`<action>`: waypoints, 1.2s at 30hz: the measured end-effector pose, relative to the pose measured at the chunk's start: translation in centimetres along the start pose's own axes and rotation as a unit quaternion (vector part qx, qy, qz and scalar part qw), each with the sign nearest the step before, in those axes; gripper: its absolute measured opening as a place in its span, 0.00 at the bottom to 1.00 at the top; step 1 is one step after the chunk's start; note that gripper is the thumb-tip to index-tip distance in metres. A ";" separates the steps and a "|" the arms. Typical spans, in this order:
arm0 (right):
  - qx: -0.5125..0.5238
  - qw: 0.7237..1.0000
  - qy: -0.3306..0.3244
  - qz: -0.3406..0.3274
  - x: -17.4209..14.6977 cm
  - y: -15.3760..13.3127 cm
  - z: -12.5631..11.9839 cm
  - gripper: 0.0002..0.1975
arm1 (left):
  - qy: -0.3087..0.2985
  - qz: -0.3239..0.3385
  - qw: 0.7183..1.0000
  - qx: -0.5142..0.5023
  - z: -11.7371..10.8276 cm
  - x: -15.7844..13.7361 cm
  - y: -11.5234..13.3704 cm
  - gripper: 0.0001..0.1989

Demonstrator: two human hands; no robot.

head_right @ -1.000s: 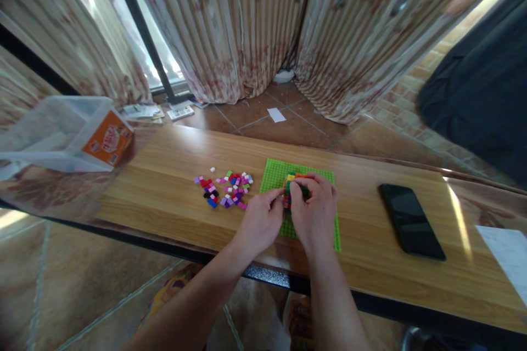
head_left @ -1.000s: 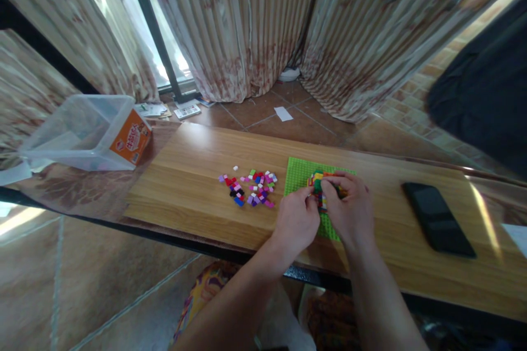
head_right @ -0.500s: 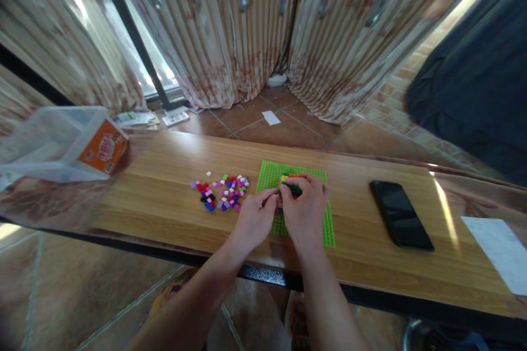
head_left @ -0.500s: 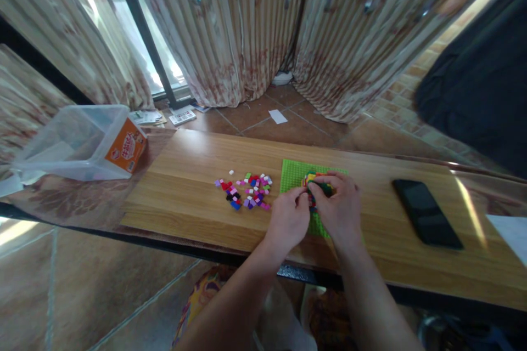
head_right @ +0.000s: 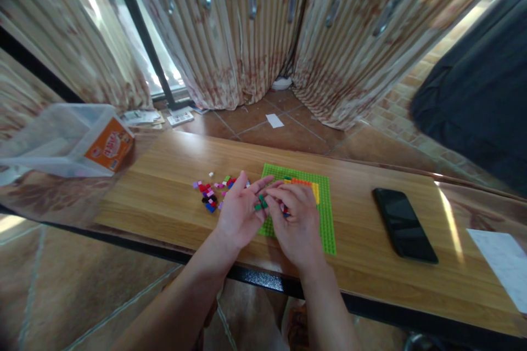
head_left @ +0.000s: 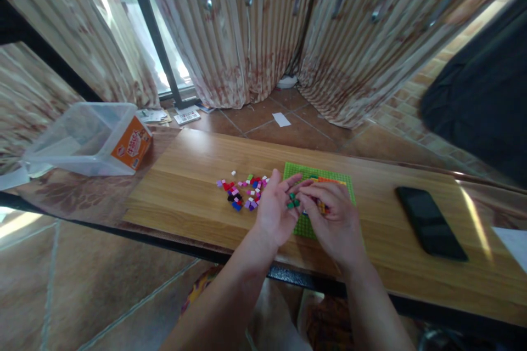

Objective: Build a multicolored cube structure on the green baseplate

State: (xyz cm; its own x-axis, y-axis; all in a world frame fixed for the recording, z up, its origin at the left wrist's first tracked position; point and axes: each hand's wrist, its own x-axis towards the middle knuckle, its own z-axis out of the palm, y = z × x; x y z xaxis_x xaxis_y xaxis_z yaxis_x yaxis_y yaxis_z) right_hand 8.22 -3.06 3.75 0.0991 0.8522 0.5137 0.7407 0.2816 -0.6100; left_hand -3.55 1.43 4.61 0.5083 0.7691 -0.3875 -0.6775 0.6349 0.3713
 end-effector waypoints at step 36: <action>0.177 0.948 0.156 0.213 0.3 2.0 -1.7 0.10 | 0.093 0.017 0.983 0.158 -0.4 0.0 -0.5 0.07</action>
State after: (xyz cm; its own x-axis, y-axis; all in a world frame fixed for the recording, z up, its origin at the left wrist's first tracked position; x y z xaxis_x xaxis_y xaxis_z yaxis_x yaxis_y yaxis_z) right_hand 10.83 -2.97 3.70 0.5712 0.7661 0.2947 0.3247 0.1189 -0.9383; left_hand -3.48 1.08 4.11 0.3633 0.7819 -0.5066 -0.4785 0.6231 0.6187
